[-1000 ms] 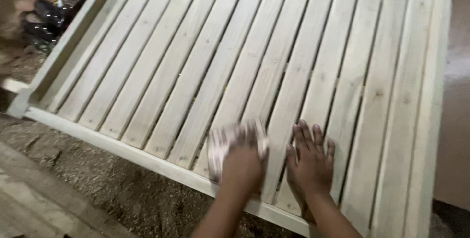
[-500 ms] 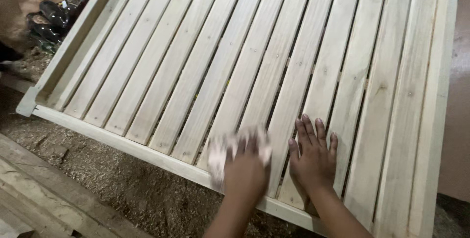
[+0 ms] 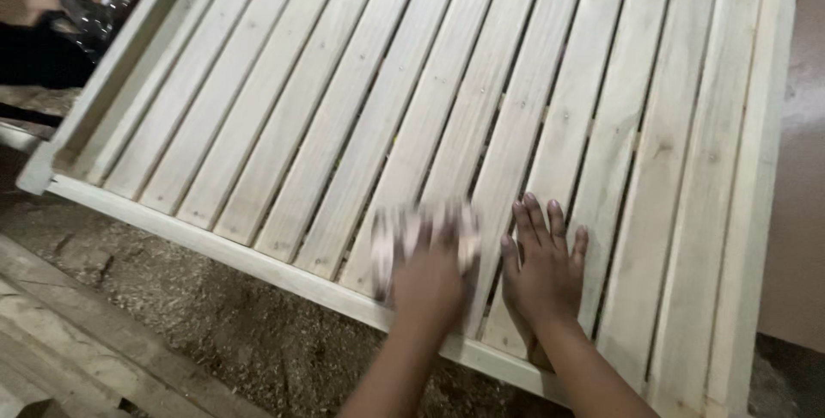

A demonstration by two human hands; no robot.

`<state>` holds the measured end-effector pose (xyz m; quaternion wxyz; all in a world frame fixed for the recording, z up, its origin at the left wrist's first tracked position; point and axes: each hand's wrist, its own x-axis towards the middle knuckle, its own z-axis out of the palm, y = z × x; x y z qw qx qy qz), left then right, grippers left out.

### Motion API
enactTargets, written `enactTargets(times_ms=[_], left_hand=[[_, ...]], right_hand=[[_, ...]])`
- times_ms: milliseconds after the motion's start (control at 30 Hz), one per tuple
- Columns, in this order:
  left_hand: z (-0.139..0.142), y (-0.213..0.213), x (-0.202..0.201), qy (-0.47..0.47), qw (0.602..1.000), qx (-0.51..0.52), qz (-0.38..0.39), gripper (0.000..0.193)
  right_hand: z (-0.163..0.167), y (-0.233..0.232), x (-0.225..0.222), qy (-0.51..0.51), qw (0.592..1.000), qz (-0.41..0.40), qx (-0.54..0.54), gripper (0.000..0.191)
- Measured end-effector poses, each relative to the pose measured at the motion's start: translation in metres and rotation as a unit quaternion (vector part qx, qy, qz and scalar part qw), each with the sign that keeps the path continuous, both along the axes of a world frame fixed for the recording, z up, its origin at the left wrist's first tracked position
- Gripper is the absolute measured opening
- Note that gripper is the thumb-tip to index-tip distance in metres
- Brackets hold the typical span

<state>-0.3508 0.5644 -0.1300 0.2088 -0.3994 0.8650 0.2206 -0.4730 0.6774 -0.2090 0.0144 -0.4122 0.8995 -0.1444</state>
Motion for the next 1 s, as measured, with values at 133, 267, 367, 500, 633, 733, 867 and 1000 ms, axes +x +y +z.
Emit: enactTargets(times_ms=[133,267,367,500,633,733,867,1000], left_hand=[[0.003,0.036,0.058,-0.011,0.998,-0.016,-0.055,0.061],[-0.015,0.017,0.030,0.059,0.998,0.013,0.022,0.073],[-0.011,-0.003,-0.010,0.050,0.998,0.010,0.026,0.063],[0.014,0.008,0.004,0.095,0.993,-0.071,-0.019,0.074],[0.018,0.031,0.050,-0.041,0.998,0.039,-0.034,0.064],[0.000,0.024,0.043,-0.028,0.999,0.035,-0.010,0.070],[-0.027,-0.010,-0.021,0.186,0.980,-0.075,0.018,0.072],[-0.046,-0.025,-0.052,0.184,0.978,-0.101,0.005,0.060]], right_hand=[[-0.003,0.000,-0.001,0.011,1.000,0.000,0.001,0.058],[-0.006,0.001,-0.003,0.025,1.000,0.002,-0.008,0.058],[-0.006,0.001,-0.002,0.017,1.000,-0.005,-0.003,0.059],[-0.004,0.001,0.001,0.002,1.000,0.001,-0.002,0.058],[-0.001,-0.001,0.001,0.009,1.000,0.000,0.015,0.059],[0.001,-0.002,0.000,0.002,1.000,-0.001,0.017,0.059],[0.003,-0.001,-0.001,-0.006,1.000,0.000,0.013,0.058],[0.002,-0.001,0.001,0.000,1.000,0.002,0.020,0.058]])
